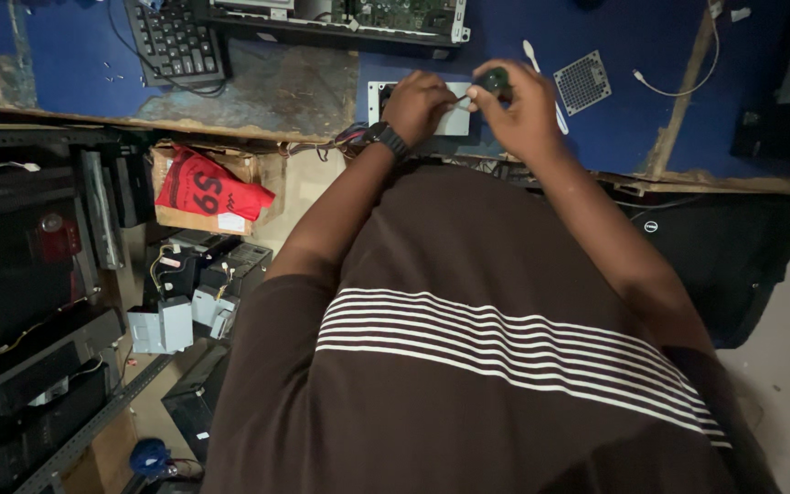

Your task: The person sits at a repair bench and uses a screwdriver to unscrew screws from a computer power supply unit, repositioning the unit and working on different sides while removing fasteners by hand.

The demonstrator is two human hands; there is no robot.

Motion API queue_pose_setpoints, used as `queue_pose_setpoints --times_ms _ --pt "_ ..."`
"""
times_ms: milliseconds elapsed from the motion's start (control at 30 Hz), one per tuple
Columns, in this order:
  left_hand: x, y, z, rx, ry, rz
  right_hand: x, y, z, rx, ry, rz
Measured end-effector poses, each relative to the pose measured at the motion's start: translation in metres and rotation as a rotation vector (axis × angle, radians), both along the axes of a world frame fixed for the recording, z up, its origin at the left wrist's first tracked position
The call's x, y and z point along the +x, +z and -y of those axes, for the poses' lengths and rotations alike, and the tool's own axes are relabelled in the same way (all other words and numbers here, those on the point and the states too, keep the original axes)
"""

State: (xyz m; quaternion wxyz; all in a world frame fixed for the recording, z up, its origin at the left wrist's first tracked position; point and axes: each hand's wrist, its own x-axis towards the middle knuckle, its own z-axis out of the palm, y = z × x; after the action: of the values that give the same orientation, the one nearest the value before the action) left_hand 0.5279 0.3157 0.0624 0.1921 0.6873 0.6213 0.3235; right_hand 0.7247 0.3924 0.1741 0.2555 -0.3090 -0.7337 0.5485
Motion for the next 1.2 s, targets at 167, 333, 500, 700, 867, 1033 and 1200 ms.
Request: queue_pose_setpoints --times_ms 167,333,500,700,867,1033,1200 --pt "-0.003 -0.003 0.002 0.023 -0.054 0.074 0.003 0.006 -0.002 0.345 0.053 0.126" --pt "-0.003 0.007 0.008 -0.015 -0.013 0.250 0.003 0.010 -0.004 0.693 0.016 0.236" --pt "0.004 0.030 0.010 0.128 -0.120 0.425 -0.005 0.015 -0.011 1.063 -0.015 0.515" --pt "0.012 0.037 0.002 0.038 0.008 0.185 -0.014 0.048 -0.004 1.009 0.098 0.625" --pt "-0.006 0.041 0.005 -0.025 -0.195 0.193 -0.004 0.069 0.008 1.022 0.266 0.409" --pt "0.004 0.055 0.003 0.121 -0.189 0.270 -0.025 0.060 0.007 0.909 0.285 0.918" --pt "0.007 0.066 0.004 -0.007 -0.067 0.329 -0.019 0.070 0.005 1.088 0.144 0.550"
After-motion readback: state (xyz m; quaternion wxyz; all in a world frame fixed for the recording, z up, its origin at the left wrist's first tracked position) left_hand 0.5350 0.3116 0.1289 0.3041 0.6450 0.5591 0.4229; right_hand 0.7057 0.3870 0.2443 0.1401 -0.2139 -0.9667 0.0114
